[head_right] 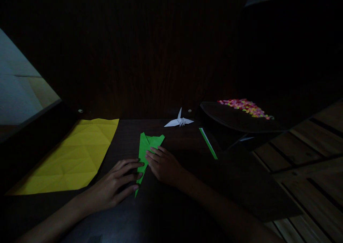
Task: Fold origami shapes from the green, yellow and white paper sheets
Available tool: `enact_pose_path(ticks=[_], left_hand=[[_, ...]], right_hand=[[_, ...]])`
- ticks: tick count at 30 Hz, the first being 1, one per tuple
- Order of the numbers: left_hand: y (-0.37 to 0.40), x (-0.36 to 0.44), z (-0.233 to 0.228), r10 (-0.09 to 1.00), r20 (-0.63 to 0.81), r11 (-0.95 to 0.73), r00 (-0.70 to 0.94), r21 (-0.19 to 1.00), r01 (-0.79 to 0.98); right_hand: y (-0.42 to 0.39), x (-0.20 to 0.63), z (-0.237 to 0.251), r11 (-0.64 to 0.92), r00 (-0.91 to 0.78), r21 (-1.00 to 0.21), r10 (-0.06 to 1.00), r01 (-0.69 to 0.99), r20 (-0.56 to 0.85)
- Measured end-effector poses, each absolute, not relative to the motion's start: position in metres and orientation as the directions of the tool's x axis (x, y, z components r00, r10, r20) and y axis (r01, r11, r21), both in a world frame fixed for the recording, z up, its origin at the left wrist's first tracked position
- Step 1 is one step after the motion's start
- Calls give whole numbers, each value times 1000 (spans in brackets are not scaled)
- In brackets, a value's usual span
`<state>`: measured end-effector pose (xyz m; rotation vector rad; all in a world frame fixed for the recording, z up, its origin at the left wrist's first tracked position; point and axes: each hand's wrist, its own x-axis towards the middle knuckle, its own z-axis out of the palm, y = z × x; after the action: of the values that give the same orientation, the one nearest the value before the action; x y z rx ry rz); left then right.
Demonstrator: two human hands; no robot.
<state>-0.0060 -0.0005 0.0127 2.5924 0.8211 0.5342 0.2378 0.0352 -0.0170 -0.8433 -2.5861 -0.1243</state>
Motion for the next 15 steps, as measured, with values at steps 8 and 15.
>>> enact_pose_path(ticks=[8, 15], left_hand=[[1, -3, 7, 543, 261, -818, 798, 378, 433], [-1, -1, 9, 504, 226, -843, 834, 339, 418]], right_hand=[[30, 240, -8, 814, -756, -107, 572, 571, 320], [31, 238, -11, 764, -701, -127, 634, 632, 328]])
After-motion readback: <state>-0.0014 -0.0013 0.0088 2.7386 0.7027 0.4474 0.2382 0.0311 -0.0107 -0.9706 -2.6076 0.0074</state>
